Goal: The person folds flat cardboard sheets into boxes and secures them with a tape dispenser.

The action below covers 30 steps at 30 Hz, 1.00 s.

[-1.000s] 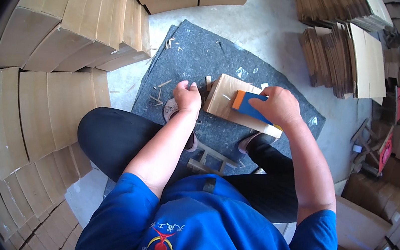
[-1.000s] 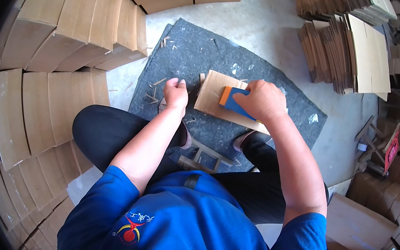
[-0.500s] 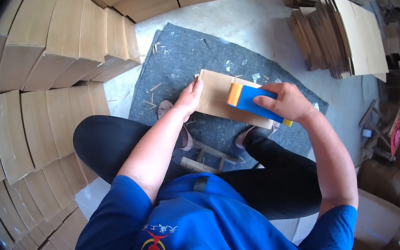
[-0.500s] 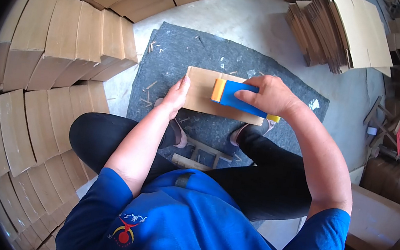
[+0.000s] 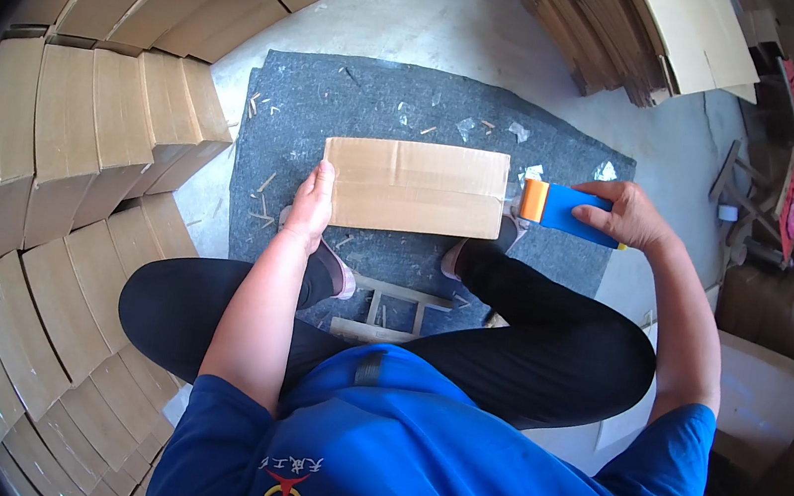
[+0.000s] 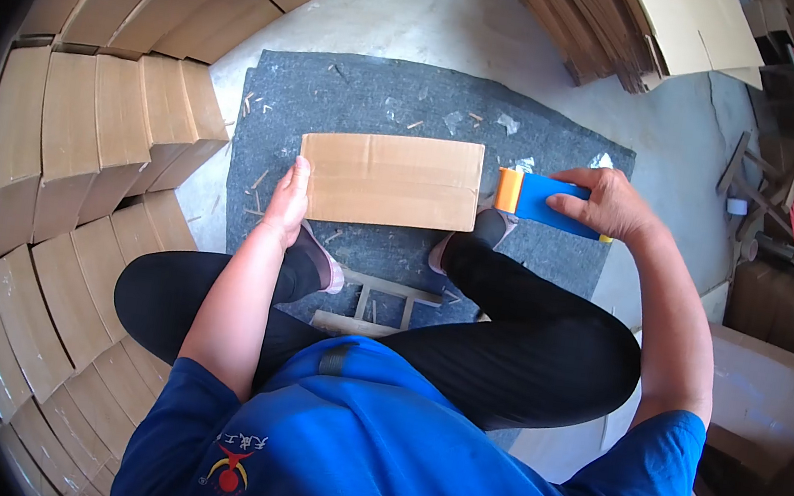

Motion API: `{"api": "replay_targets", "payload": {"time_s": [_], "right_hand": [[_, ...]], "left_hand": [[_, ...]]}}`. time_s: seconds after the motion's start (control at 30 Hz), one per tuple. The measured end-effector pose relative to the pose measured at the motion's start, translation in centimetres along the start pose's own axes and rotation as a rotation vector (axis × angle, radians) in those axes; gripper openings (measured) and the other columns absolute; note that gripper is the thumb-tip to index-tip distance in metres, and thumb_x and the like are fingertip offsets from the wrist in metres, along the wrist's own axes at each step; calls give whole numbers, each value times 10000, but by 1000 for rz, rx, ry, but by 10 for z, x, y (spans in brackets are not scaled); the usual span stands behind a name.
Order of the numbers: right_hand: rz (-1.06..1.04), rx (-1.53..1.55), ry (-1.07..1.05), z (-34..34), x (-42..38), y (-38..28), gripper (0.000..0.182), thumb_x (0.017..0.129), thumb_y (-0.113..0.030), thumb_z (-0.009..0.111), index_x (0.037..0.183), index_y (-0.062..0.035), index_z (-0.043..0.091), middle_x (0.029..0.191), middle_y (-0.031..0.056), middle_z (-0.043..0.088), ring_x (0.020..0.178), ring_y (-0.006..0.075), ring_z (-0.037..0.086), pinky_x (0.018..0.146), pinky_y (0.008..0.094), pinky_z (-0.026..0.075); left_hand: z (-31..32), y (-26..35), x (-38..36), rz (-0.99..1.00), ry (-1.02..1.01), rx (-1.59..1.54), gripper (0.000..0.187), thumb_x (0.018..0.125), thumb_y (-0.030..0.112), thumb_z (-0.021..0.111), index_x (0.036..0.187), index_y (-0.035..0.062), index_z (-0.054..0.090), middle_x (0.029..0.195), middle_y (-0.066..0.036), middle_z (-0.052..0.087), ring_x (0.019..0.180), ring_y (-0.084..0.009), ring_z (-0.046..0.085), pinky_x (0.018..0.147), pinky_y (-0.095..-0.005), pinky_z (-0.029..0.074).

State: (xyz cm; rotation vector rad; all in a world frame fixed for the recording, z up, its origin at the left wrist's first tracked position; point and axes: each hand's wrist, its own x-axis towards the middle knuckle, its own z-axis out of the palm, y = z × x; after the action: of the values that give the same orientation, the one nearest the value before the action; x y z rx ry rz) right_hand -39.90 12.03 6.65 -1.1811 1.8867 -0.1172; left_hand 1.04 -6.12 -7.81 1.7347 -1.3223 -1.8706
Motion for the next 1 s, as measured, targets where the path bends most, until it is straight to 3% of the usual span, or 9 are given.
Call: {"api": "replay_targets", "payload": {"time_s": [0.2,0.3,0.37,0.4,0.47,0.5,0.57,0.63,1.0], "right_hand": [[4,0,3,18,17,7,547,840,-464,705,1211,-62,696,1064,167,729,958,262,715,920,363,549],[4,8,18,25,17,2,544,839,-460,704,1208,-61,697,1068,177,726,962,281,714,913,373,550],[6,-9,48,28,15,3,541,837,-459,703,1199,-57,700,1063,183,725,960,295,712,910,381,549],[10,-3,51,28,13,4,541,837,-459,703,1199,-57,700,1063,183,725,960,295,712,910,381,549],[-13,27,63,29,11,5,525,832,-452,704,1185,-63,707,1054,186,725,959,304,711,907,384,547],[-13,29,67,29,11,6,525,832,-452,704,1185,-63,707,1054,186,725,959,304,711,907,384,547],[-47,19,67,30,11,11,509,828,-441,706,1177,-71,711,1039,185,727,959,303,711,906,386,547],[-51,18,71,31,10,15,507,824,-439,709,1176,-74,712,1031,184,728,954,303,711,905,386,546],[-114,111,66,8,-8,73,507,807,-443,709,1186,-107,715,1006,163,736,930,272,716,893,368,548]], "left_hand": [[4,6,0,19,44,237,659,1047,528,348,1458,19,422,1480,-183,470,1391,-276,420,1142,-388,307],[25,21,-15,340,478,1027,575,1028,347,449,1522,83,320,1582,-191,304,1478,-323,276,1171,-582,180],[39,28,-21,623,566,1234,600,993,249,517,1533,102,302,1611,-151,261,1500,-320,225,1185,-585,130],[56,37,-27,780,485,1136,595,929,133,577,1492,102,390,1594,-139,307,1493,-308,246,1199,-562,123],[98,53,-42,949,158,1106,436,928,168,595,1353,82,555,1551,-132,383,1480,-301,279,1215,-536,112],[124,57,-52,1001,55,1100,424,926,250,612,1317,89,585,1552,-128,378,1486,-300,261,1214,-549,96],[167,64,-66,998,-170,1158,700,843,514,677,1437,188,500,1613,-127,245,1521,-326,117,1196,-607,17],[188,62,-65,862,-220,1268,855,783,610,689,1505,248,411,1638,-155,141,1529,-334,51,1186,-626,-18],[191,58,-57,817,-203,1300,800,801,458,672,1518,245,389,1649,-127,137,1532,-327,51,1198,-595,-35]]}}
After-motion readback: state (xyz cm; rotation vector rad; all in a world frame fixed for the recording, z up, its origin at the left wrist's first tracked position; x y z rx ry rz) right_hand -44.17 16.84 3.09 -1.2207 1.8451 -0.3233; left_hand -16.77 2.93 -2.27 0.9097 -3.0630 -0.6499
